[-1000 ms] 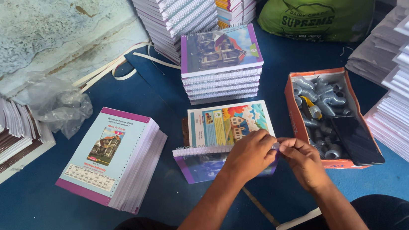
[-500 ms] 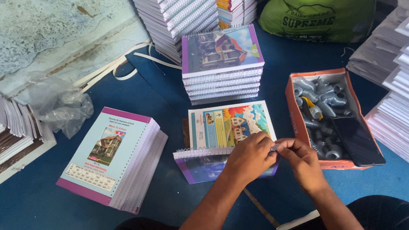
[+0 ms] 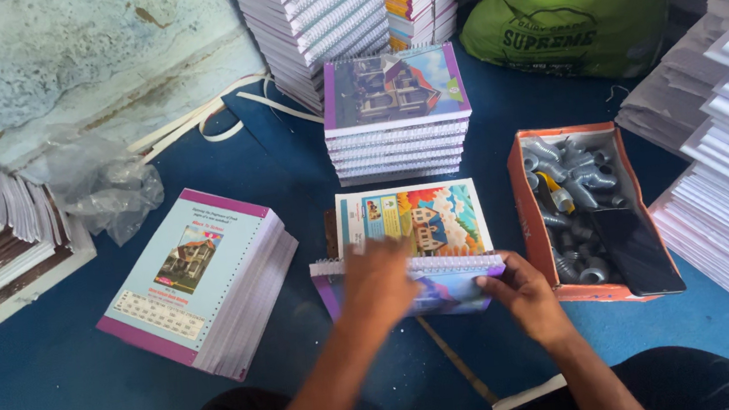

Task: The person sits on the floor and inserts a metal spiral binding into the pre-punched holes of a notebook. They then flip the notebook over and place it on a stack of completed notebooks.

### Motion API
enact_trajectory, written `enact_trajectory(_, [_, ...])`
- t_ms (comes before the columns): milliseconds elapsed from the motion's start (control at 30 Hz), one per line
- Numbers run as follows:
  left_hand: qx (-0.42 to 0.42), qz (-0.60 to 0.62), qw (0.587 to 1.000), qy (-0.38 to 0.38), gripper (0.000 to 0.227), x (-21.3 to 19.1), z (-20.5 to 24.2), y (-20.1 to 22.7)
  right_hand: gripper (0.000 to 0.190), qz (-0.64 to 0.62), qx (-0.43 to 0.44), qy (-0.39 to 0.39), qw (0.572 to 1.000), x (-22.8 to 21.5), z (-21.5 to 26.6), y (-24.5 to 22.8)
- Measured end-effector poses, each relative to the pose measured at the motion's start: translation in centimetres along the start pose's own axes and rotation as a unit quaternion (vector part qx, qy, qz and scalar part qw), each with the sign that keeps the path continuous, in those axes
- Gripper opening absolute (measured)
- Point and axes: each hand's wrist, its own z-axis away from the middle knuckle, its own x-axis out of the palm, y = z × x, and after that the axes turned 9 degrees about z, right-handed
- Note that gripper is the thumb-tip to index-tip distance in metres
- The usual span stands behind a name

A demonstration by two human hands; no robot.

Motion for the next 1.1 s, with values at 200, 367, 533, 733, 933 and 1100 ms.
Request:
enact_trajectory(200, [-0.075, 0.226, 0.965, 0.111, 0.080, -2.2, 3.3, -11.0, 0.032, -0.022, 0.009, 0.012, 1.000, 0.1, -0.1, 0.9])
enact_trajectory(367, [-0.055, 0.577, 0.806, 0.119, 0.063, 3.2, 5.4, -13.4, 0.043, -0.005, -0.009, 0.039, 0.999, 1.1, 0.5, 0.5])
enact_trajectory(533, [-0.130, 0.564, 0.786, 0.217, 0.052, 7.3, 7.6, -11.4, 0.054, 0.030, 0.008, 0.076, 0.997, 2.6, 1.1, 0.6])
enact_trajectory(733, [-0.110, 0.594, 0.749, 0.272, 0.037, 8.0, 8.2, -9.4, 0.033, -0.010, -0.025, 0.167, 0.986, 4.3, 0.7, 2.4])
enact_trajectory(933, [-0.121, 0.566, 0.777, 0.248, 0.038, 7.5, 8.1, -9.8, 0.031, 0.031, -0.051, 0.170, 0.984, 3.2, 0.4, 4.7])
enact_trajectory(1100, [-0.132, 0.545, 0.802, 0.206, 0.038, 7.6, 8.1, -11.2, 0.035, 0.053, -0.033, 0.151, 0.987, 3.3, -0.1, 4.7])
